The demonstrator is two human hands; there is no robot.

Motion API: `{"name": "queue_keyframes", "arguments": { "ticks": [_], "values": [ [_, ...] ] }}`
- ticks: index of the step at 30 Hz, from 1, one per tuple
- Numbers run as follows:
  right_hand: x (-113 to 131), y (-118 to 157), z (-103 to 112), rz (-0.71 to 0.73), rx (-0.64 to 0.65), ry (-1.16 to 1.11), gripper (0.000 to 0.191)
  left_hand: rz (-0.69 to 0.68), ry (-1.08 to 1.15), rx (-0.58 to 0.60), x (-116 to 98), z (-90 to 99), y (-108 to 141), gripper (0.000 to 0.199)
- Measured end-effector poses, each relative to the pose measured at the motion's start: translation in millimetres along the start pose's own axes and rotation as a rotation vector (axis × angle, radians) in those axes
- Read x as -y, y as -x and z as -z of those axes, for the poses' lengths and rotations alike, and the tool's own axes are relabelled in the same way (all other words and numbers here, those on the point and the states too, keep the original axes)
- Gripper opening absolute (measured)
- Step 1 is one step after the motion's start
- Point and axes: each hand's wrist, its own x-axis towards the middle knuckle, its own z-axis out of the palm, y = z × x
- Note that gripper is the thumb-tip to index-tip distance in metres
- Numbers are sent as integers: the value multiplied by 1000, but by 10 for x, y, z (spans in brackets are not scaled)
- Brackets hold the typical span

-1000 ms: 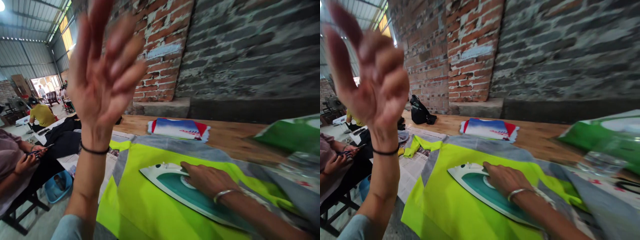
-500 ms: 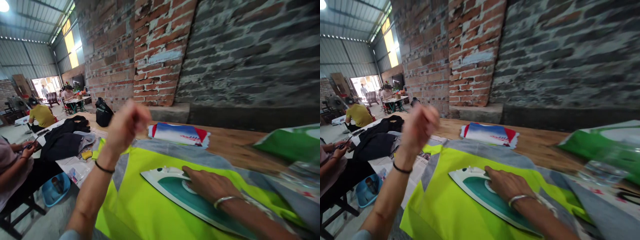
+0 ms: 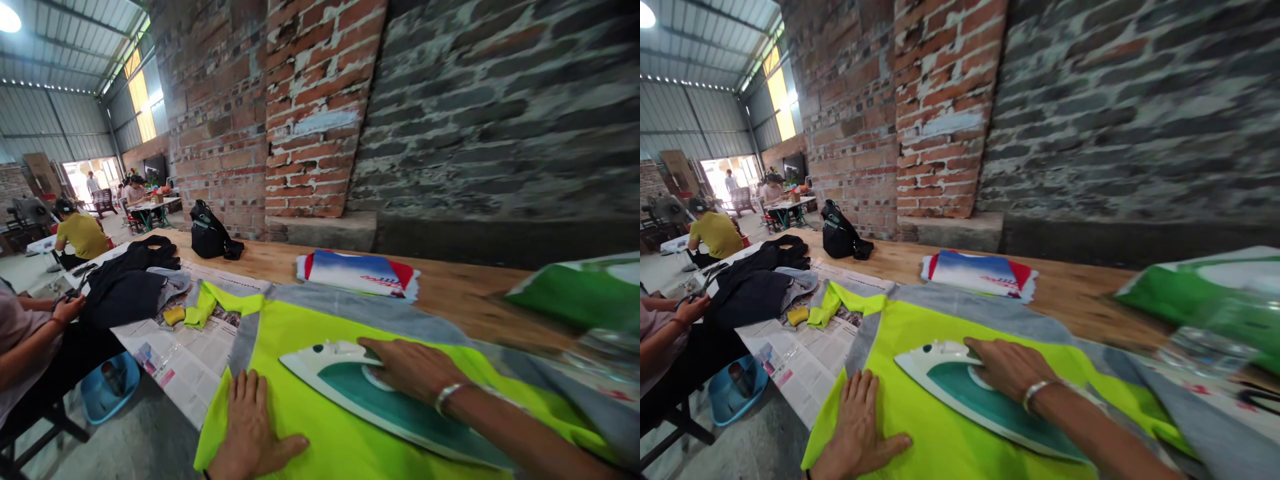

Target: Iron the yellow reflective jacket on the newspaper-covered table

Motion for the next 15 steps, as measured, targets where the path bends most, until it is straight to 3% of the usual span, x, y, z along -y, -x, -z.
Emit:
{"name": "queue_keyframes", "arguments": {
  "ticks": [4,7,10,15],
  "values": [
    [42,298,-165,73,55,-24,30,-9,24,10,34,-9,-2,116],
    [95,365,-71,32,92,-28,29,-1,36,27,26,-30,1,121],
    [94,182,113,-15,112,-4,29,-7,23,9,35,-44,4,121],
    [-95,-406,248,-146,48,15,33,-9,24,17,53,-31,5,103]
  ]
}}
